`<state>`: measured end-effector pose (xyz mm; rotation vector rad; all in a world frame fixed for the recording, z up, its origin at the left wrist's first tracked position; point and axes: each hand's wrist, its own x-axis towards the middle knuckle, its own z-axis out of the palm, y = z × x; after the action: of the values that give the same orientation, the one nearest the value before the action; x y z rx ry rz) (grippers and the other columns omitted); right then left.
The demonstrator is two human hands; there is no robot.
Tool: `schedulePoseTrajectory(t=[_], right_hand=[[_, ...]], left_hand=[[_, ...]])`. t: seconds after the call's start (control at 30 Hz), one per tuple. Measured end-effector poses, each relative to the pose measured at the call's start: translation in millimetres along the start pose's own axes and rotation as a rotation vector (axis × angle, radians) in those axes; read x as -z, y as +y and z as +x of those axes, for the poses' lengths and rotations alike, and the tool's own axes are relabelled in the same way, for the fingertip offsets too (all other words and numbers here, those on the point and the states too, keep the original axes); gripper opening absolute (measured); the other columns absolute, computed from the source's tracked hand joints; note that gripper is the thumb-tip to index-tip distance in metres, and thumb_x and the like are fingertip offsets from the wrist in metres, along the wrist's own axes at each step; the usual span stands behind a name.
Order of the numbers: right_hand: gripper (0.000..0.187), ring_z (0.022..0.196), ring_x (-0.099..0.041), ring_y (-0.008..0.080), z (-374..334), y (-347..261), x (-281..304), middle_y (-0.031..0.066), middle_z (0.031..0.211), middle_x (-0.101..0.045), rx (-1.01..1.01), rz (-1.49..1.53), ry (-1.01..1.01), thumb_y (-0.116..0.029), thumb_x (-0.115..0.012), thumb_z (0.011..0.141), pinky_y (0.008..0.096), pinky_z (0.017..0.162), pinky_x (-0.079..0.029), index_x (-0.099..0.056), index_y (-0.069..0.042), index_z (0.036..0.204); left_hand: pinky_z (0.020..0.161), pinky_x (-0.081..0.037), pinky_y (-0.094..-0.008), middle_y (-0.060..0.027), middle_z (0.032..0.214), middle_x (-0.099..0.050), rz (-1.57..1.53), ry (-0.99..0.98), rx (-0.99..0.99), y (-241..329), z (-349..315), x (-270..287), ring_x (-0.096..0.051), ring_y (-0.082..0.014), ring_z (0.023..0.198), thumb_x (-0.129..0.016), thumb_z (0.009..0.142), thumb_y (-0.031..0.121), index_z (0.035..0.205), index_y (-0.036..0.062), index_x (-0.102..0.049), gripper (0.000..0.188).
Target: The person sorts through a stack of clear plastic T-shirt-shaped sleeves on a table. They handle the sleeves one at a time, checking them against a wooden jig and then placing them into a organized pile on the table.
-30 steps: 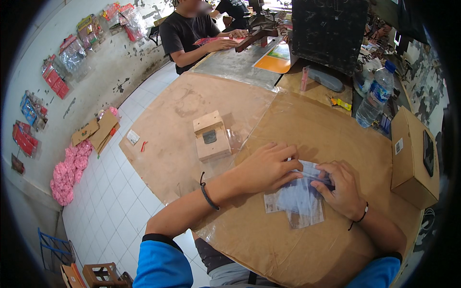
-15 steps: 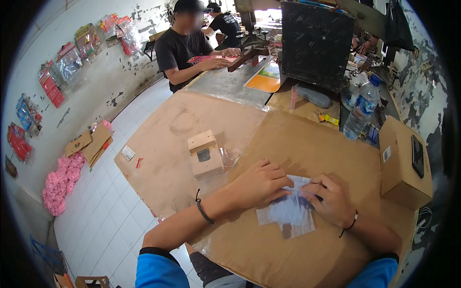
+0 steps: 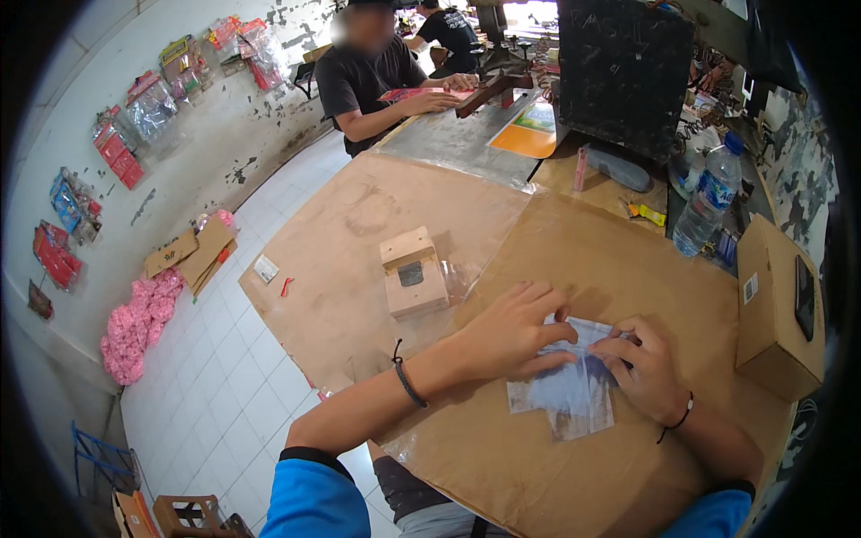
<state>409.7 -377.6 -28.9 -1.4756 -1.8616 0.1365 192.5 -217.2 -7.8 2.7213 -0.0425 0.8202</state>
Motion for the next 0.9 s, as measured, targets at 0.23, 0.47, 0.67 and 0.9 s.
schedulePoseTrajectory(t=[0.23, 0.47, 0.67, 0.9], right_hand=[[0.027, 0.073, -0.062, 0.0193, -2, 5, 1, 0.0057, 0.099, -0.059, 0.059, 0.002, -0.016, 0.002, -0.079, 0.08, 0.033, 0.066, -0.052, -0.079, -0.017, 0.1], [0.02, 0.073, -0.067, 0.0179, -1, 4, 1, 0.0063, 0.099, -0.059, 0.067, -0.003, -0.023, -0.002, -0.08, 0.084, 0.0318, 0.063, -0.053, -0.079, -0.016, 0.097], [0.016, 0.071, -0.067, 0.0169, 6, -3, 4, 0.0057, 0.098, -0.057, 0.091, 0.001, -0.03, -0.011, -0.086, 0.081, 0.0325, 0.06, -0.053, -0.08, -0.014, 0.096], [0.017, 0.068, -0.067, 0.0163, 3, 0, 3, 0.0062, 0.098, -0.057, 0.05, 0.006, -0.032, -0.013, -0.087, 0.081, 0.0321, 0.06, -0.052, -0.08, -0.013, 0.096]], left_hand=[[0.089, -0.048, -0.0449, -0.0097, 0.113, -0.064, -0.173, 0.027, 0.002, -3, -1, -7, -0.062, -0.0296, 0.108, -0.081, 0.084, 0.025, 0.097, 0.0128, -0.074, 0.019], [0.082, -0.053, -0.0382, -0.0081, 0.095, -0.068, -0.394, -0.071, 0.106, -7, -1, -15, -0.066, -0.0276, 0.093, -0.084, 0.081, 0.01, 0.094, 0.0095, -0.073, 0.017], [0.075, -0.055, -0.0377, -0.0088, 0.097, -0.067, -0.41, -0.045, 0.126, -9, -3, -14, -0.067, -0.0277, 0.09, -0.08, 0.083, 0.006, 0.096, 0.0068, -0.072, 0.016], [0.073, -0.057, -0.0353, -0.0096, 0.099, -0.068, -0.433, -0.077, 0.148, -7, 0, -11, -0.068, -0.0268, 0.087, -0.079, 0.085, 0.006, 0.099, 0.0044, -0.071, 0.016]])
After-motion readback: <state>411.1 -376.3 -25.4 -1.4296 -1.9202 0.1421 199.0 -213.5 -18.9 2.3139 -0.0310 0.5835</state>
